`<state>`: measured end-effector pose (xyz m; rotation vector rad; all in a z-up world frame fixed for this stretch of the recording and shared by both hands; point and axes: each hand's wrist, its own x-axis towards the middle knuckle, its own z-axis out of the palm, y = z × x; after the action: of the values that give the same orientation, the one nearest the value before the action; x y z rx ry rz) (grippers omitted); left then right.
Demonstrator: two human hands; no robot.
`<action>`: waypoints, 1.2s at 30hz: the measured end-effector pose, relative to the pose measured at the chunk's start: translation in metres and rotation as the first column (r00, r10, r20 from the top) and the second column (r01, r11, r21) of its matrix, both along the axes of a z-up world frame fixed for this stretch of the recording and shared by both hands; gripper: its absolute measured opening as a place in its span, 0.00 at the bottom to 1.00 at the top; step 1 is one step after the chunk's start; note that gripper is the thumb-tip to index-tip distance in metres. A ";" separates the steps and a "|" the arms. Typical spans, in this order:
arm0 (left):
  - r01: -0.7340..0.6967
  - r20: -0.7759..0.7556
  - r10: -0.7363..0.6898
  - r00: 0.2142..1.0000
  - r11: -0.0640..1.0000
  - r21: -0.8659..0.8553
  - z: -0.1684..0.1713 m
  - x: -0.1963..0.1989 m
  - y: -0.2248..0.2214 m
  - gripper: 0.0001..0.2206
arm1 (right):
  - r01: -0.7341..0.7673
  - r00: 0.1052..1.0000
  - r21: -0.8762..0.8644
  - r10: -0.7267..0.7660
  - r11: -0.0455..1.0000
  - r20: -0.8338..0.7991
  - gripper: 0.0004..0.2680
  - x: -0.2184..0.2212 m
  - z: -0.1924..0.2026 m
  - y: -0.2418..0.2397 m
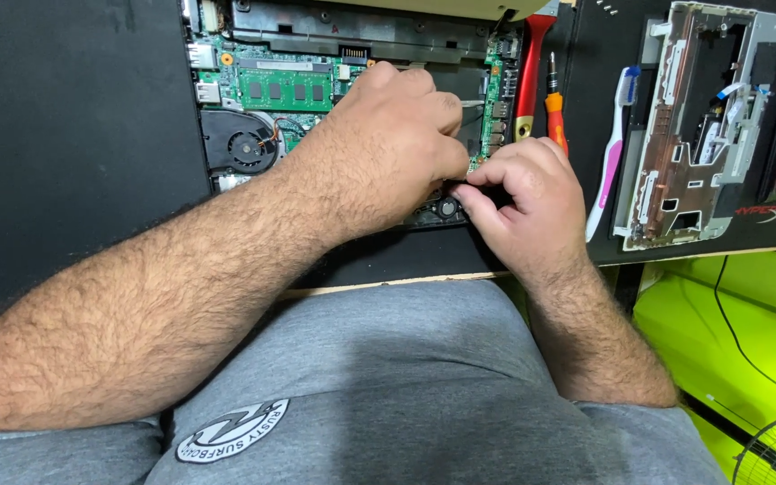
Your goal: Reassembling internal components of a laptop by connecting ribbon cables and securing parts with a screwdriver.
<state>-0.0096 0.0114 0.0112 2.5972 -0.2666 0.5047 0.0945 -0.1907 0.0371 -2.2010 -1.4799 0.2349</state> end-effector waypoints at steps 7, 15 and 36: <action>0.040 -0.045 -0.041 0.998 0.999 -0.008 -0.001 -0.001 0.003 0.03 | -0.150 0.987 0.011 0.149 0.989 0.058 0.01 0.002 0.010 0.001; 0.044 -0.052 -0.045 0.998 0.999 -0.013 0.002 -0.001 0.005 0.02 | -0.225 0.972 0.055 0.220 0.973 0.082 0.04 0.000 0.006 -0.007; -0.018 -0.071 0.021 0.997 0.999 0.033 0.002 -0.001 0.000 0.04 | -0.043 0.998 -0.096 0.047 0.994 0.049 0.03 -0.002 0.008 0.009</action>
<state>-0.0105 0.0110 0.0130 2.6456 -0.2278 0.4171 0.0923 -0.1821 0.0455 -2.2651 -1.5773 0.2709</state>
